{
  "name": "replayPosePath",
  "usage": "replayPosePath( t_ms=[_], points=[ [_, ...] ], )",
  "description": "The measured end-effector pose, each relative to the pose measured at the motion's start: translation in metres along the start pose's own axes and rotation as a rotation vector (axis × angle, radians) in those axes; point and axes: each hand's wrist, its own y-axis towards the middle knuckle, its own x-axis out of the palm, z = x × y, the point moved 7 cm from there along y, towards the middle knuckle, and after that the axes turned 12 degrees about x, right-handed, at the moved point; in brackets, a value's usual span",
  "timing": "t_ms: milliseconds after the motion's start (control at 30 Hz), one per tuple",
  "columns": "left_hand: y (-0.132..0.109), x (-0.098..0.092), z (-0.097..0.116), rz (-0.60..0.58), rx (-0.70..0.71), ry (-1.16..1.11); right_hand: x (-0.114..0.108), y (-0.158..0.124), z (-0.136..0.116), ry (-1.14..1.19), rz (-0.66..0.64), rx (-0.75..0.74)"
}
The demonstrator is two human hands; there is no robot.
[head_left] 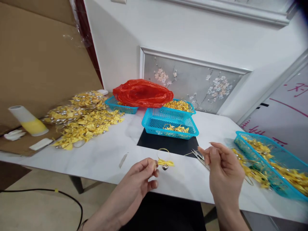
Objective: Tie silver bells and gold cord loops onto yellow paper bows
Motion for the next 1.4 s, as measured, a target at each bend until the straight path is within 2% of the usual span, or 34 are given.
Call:
replayPosePath(
  t_ms=[167, 267, 333, 467, 633, 733, 867, 1033, 1133, 1233, 1400],
  points=[
    [-0.005, 0.001, -0.003, 0.067, -0.042, -0.073, 0.002, -0.005, -0.001, -0.098, -0.025, -0.031],
    [0.000, 0.003, 0.002, 0.044, 0.068, 0.056, 0.001, -0.010, -0.001, -0.140, -0.040, -0.033],
    [0.005, 0.002, 0.006, 0.052, 0.151, 0.132, 0.002, -0.012, 0.003, -0.199, -0.092, 0.019],
    [0.011, -0.001, 0.012, 0.067, 0.276, 0.247, 0.015, -0.020, 0.014, -0.299, -0.302, 0.197],
    [0.006, 0.007, 0.020, -0.016, 0.371, 0.468, 0.058, -0.044, 0.020, -0.261, -0.731, 0.465],
    [0.001, 0.011, 0.024, -0.055, 0.402, 0.568, 0.074, -0.052, 0.020, -0.239, -0.834, 0.516],
    [-0.003, 0.012, 0.026, -0.060, 0.453, 0.672, 0.077, -0.054, 0.022, -0.233, -0.797, 0.480],
    [-0.007, 0.012, 0.031, 0.014, 0.563, 0.762, 0.071, -0.056, 0.015, -0.282, -0.541, 0.309],
    [-0.007, 0.009, 0.033, 0.083, 0.587, 0.759, 0.071, -0.061, 0.013, -0.279, -0.456, 0.262],
    [-0.004, 0.003, 0.027, 0.106, 0.477, 0.616, 0.071, -0.063, 0.015, -0.253, -0.429, 0.277],
    [0.000, 0.000, 0.012, 0.067, 0.255, 0.296, 0.071, -0.065, 0.020, -0.191, -0.471, 0.347]
  ],
)
